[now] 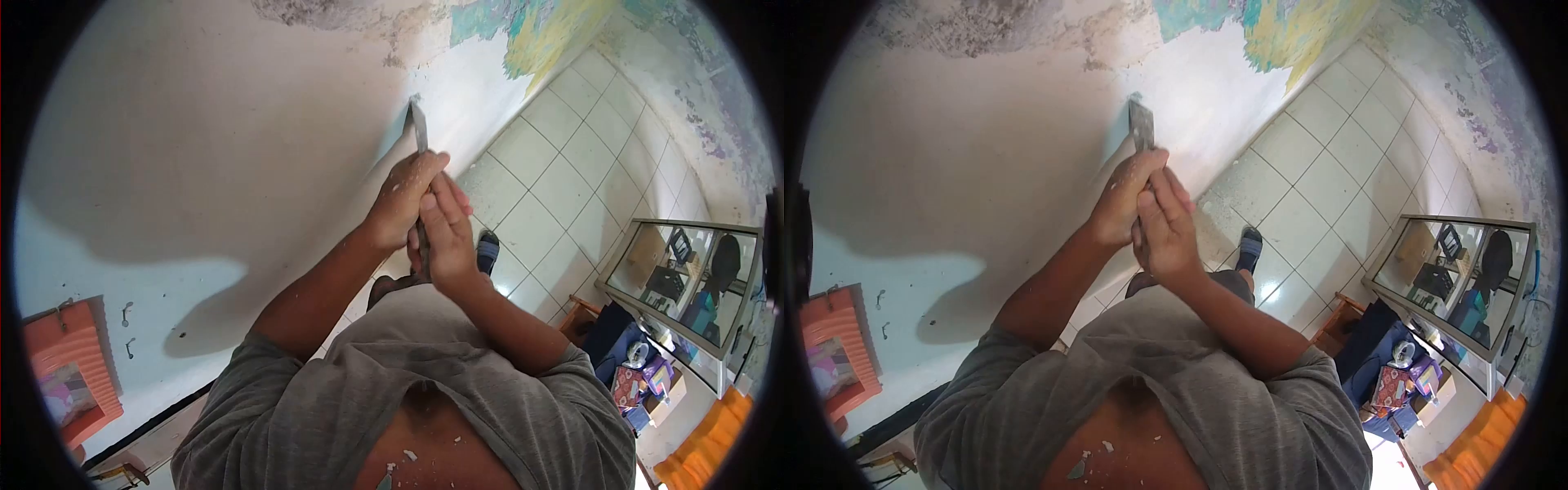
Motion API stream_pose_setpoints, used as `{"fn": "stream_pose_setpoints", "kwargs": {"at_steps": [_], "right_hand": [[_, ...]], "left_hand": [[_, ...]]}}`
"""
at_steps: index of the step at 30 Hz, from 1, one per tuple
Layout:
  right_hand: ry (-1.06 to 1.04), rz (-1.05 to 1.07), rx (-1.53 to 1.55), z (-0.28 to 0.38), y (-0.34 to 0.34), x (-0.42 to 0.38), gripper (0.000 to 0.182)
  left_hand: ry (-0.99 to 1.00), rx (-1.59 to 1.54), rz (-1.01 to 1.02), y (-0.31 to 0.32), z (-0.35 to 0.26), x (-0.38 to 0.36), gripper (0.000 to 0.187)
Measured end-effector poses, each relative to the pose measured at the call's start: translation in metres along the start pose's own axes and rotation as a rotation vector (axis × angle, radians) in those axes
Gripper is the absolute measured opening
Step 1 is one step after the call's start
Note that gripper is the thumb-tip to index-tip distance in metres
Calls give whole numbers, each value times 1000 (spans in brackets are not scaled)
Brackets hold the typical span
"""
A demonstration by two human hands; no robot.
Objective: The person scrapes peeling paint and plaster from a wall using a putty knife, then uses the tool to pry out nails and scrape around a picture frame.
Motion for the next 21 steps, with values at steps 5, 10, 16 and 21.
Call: {"fn": "stream_pose_setpoints", "kwargs": {"at_steps": [5,10,16,21], "right_hand": [[3,62,8,6,1,20,49],[8,12,17,5,-1,8,48],[26,28,77,-9,-6,8,48],[-49,52,-23,15,1,28,47]], "left_hand": [[-77,183,-8,3,-23,9,46],[-17,23,8,-3,6,4,44],[-51,10,7,-3,4,6,42],[-83,137,10,3,-23,13,43]]}}
Point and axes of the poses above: each hand's wrist, its own x-axis towards the middle knuckle, its own y-axis out of the palm, z = x × y, the point moved 7 cm from there along x, towards the middle knuckle, and after that the axes turned 4 degrees about z, right-handed, at the moved point
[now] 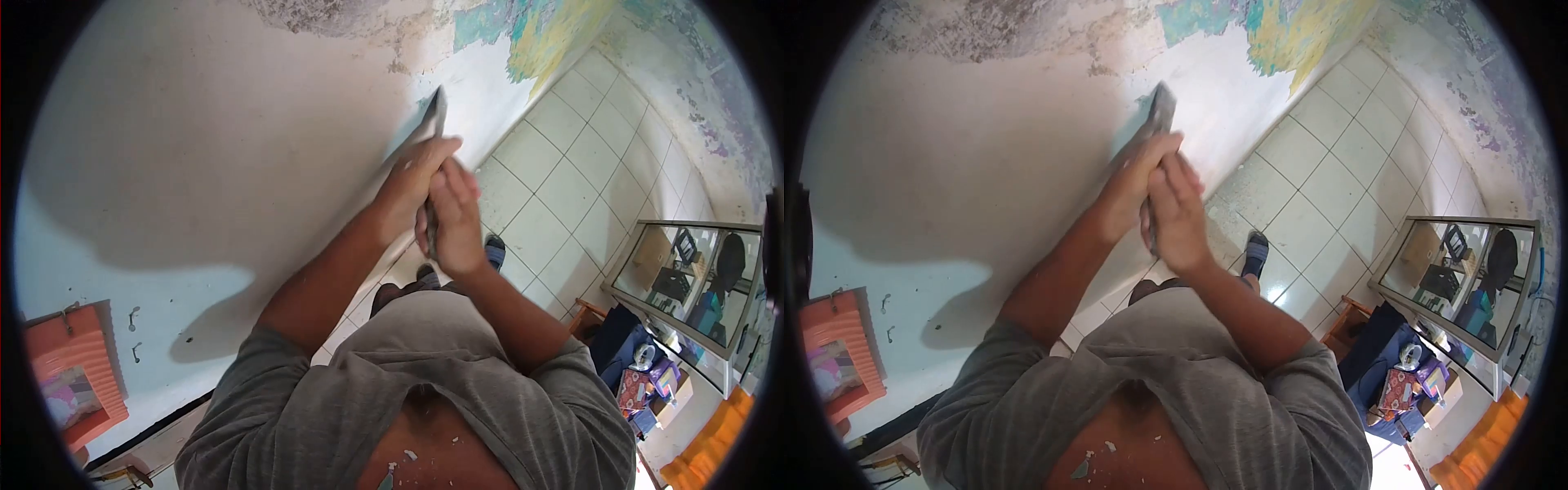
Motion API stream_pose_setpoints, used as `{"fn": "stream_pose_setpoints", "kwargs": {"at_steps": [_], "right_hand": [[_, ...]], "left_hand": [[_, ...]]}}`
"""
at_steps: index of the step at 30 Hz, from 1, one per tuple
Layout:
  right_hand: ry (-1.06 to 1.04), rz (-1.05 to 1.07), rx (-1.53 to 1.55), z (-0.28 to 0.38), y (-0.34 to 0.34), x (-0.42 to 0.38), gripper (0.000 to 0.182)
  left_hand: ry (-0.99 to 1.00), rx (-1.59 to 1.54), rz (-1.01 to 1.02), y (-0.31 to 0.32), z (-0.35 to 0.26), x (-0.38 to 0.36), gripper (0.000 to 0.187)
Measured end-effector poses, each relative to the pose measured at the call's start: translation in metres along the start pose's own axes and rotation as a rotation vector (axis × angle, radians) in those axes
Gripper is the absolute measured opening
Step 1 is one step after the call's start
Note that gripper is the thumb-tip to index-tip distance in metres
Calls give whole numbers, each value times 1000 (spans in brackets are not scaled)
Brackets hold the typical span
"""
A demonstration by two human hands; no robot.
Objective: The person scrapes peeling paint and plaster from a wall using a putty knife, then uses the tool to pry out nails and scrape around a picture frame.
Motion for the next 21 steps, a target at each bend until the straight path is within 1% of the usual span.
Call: {"fn": "stream_pose_setpoints", "kwargs": {"at_steps": [1,2,4,5,6,8,10,12,13,16,17,18,20,21], "right_hand": [[40,-44,76,7,-4,4,46],[38,-48,71,10,-8,1,46],[85,-13,18,11,-9,-10,45],[9,-27,-49,-6,-13,-16,46],[2,-29,-46,-2,-13,-11,46],[63,-26,5,0,-13,-2,44],[101,-27,32,-2,-15,-3,43],[59,-29,-47,5,-21,1,51],[24,-3,-107,2,-20,-3,50],[20,-33,-129,-10,-17,-11,50],[-116,30,-370,-10,-26,4,49],[-109,29,-368,-1,-27,5,49],[111,-16,-59,14,-30,8,50],[85,-25,-85,15,-27,1,50]], "left_hand": [[-121,46,-5,5,-3,3,45],[-120,44,0,6,4,5,45],[65,42,31,4,19,11,48],[200,47,12,3,24,4,52],[201,55,16,1,21,7,52],[114,12,-5,-5,28,8,52],[109,70,1,-1,17,18,52],[94,44,36,7,12,25,49],[122,-71,-22,9,21,19,48],[102,-93,18,4,25,13,47],[89,-95,-17,0,22,20,46],[83,-99,-21,5,18,24,46],[34,-46,-39,14,10,33,53],[86,-36,-32,17,11,27,53]]}}
Point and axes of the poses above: each hand's wrist, its own x-axis towards the middle knuckle, its own y-axis out of the palm, z = x × y, the point moved 7 cm from there along x, towards the middle knuckle, and after that the axes turned 4 degrees about z, right-handed, at the moved point
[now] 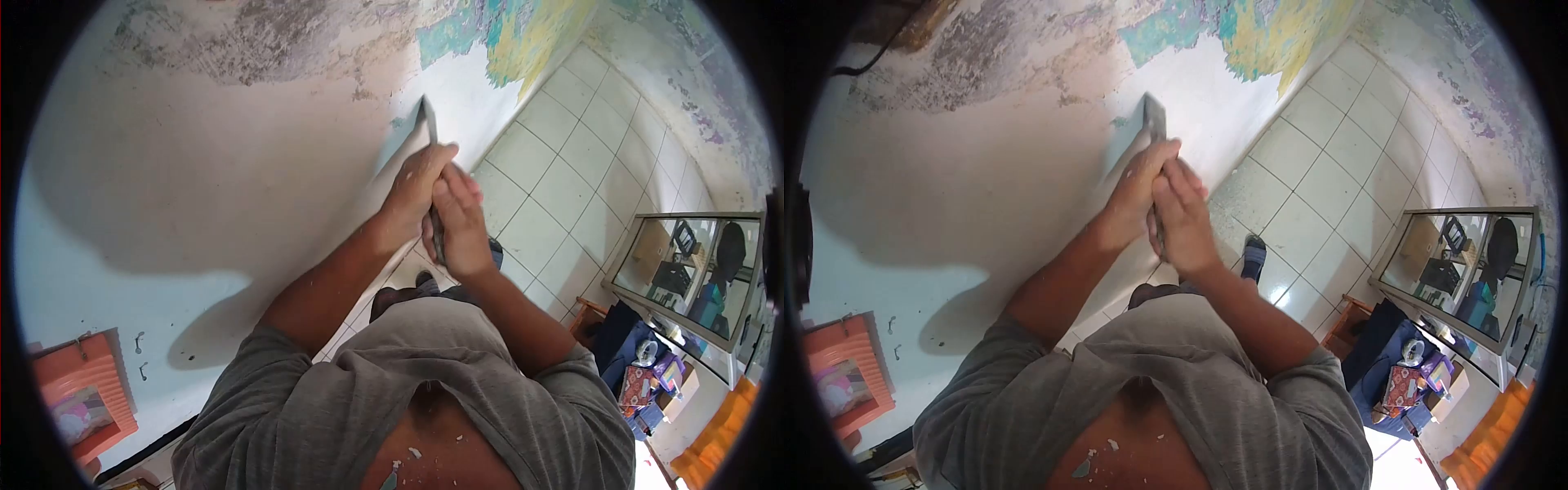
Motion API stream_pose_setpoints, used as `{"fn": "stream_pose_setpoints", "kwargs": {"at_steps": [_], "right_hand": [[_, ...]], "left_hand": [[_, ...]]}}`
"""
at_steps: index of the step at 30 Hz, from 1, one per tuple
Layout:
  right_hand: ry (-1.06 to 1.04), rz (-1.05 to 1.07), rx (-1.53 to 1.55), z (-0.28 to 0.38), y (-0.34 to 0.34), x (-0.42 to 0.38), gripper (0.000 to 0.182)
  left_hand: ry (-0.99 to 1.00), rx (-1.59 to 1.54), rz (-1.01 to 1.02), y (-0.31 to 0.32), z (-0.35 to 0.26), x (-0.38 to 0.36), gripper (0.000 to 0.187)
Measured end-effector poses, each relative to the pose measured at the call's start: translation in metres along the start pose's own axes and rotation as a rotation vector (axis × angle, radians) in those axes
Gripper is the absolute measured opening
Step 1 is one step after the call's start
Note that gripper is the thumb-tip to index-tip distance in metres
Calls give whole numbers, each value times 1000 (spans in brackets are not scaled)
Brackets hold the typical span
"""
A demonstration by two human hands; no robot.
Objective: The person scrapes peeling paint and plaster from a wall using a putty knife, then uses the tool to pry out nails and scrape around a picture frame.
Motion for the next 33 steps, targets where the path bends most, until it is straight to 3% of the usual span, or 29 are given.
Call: {"fn": "stream_pose_setpoints", "kwargs": {"at_steps": [3,5,7,9,11,13,16,17,19,20,24,28,30,31,33], "right_hand": [[-80,-39,-55,-25,0,-3,48],[-104,-4,-130,3,-5,13,47],[-79,33,63,14,-15,26,47],[-54,34,5,14,-13,12,46],[-36,-49,-18,-18,-16,2,44],[-100,-29,-171,-16,-31,24,42],[-111,36,38,40,-39,49,43],[-118,35,32,44,-43,44,43],[-52,95,-105,36,-44,30,43],[-140,42,-111,32,-33,19,41],[-139,75,-74,31,-35,33,41],[-51,105,32,54,-55,21,45],[2,277,162,57,-50,-11,49],[6,281,158,56,-54,-24,49],[166,570,717,49,-41,-53,51]], "left_hand": [[-21,-85,53,-9,17,-5,53],[15,24,27,-6,-1,11,53],[-103,-11,5,2,-8,30,45],[-72,48,11,11,-2,15,49],[52,-139,-124,-1,19,12,56],[58,-95,-108,-2,4,22,54],[-171,70,44,21,-27,59,52],[-164,70,50,29,-21,60,52],[108,-32,-54,25,-10,53,54],[119,10,-38,17,1,39,54],[71,49,-23,12,-5,46,58],[1,70,16,43,-15,50,72],[82,-512,70,55,-12,28,79],[86,-517,67,54,-12,19,79],[196,-544,84,47,-20,-1,75]]}}
Point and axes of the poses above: each hand's wrist, its own x-axis towards the middle knuckle, its own y-axis out of the palm, z = x × y, the point moved 7 cm from there along x, towards the middle knuckle, and after that the axes turned 4 degrees about z, right-handed, at the moved point
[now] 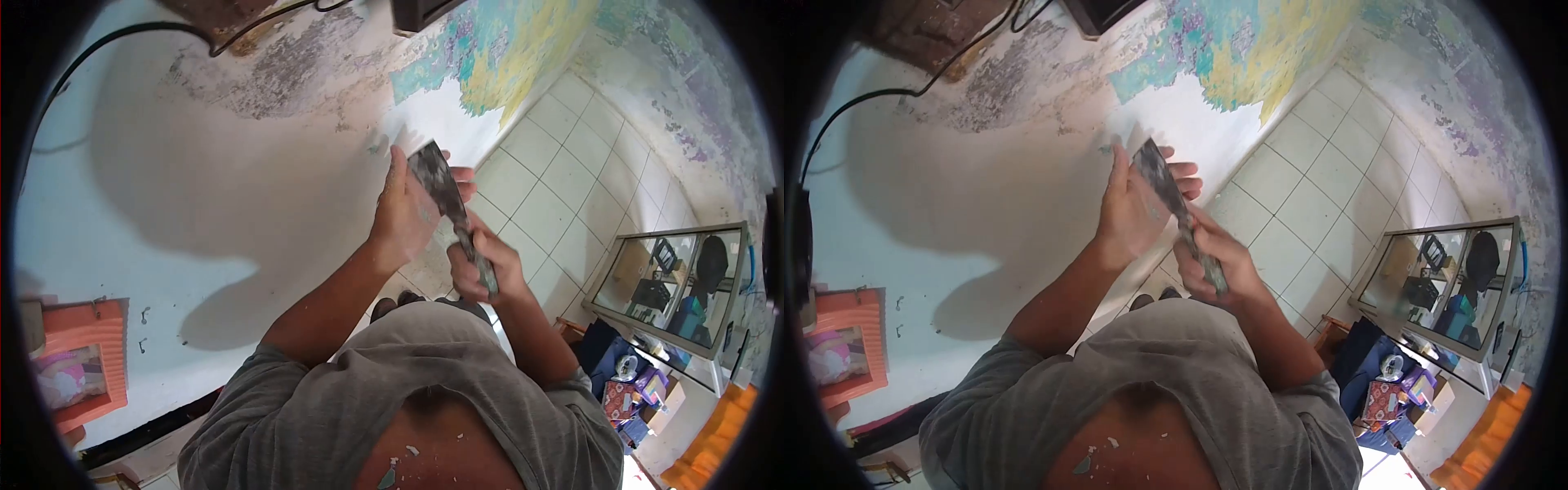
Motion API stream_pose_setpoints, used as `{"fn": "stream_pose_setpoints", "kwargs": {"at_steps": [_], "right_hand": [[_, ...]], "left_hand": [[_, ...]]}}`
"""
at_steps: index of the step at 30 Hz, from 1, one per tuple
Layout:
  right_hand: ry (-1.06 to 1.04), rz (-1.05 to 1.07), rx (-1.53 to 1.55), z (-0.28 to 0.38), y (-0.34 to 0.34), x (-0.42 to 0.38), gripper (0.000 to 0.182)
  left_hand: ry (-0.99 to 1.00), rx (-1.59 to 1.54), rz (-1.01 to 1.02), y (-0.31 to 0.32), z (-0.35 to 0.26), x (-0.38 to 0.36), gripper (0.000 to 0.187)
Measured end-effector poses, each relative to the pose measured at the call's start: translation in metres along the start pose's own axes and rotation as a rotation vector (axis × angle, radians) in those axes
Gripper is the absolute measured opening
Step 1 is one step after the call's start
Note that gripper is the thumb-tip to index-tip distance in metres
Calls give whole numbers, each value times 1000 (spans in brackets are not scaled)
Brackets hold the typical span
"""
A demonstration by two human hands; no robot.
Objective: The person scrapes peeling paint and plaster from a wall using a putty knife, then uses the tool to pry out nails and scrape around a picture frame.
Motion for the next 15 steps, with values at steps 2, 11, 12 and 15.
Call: {"fn": "stream_pose_setpoints", "kwargs": {"at_steps": [2,11,12,15], "right_hand": [[28,-61,-136,-8,-5,-13,50],[27,-216,-668,12,-15,-16,33],[41,-204,-762,16,-14,-13,29],[168,-246,-1004,26,2,-1,23]], "left_hand": [[-5,-41,0,11,-7,-19,61],[257,550,-178,4,-55,-47,16],[259,658,-189,2,-61,-51,16],[274,810,-239,5,-70,-57,18]]}}
Point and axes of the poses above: each hand's wrist, its own x-axis towards the middle knuckle, its own y-axis out of the palm, z = x × y, the point moved 7 cm from there along x, towards the middle knuckle, and after that the axes turned 4 degrees about z, right-handed, at the moved point
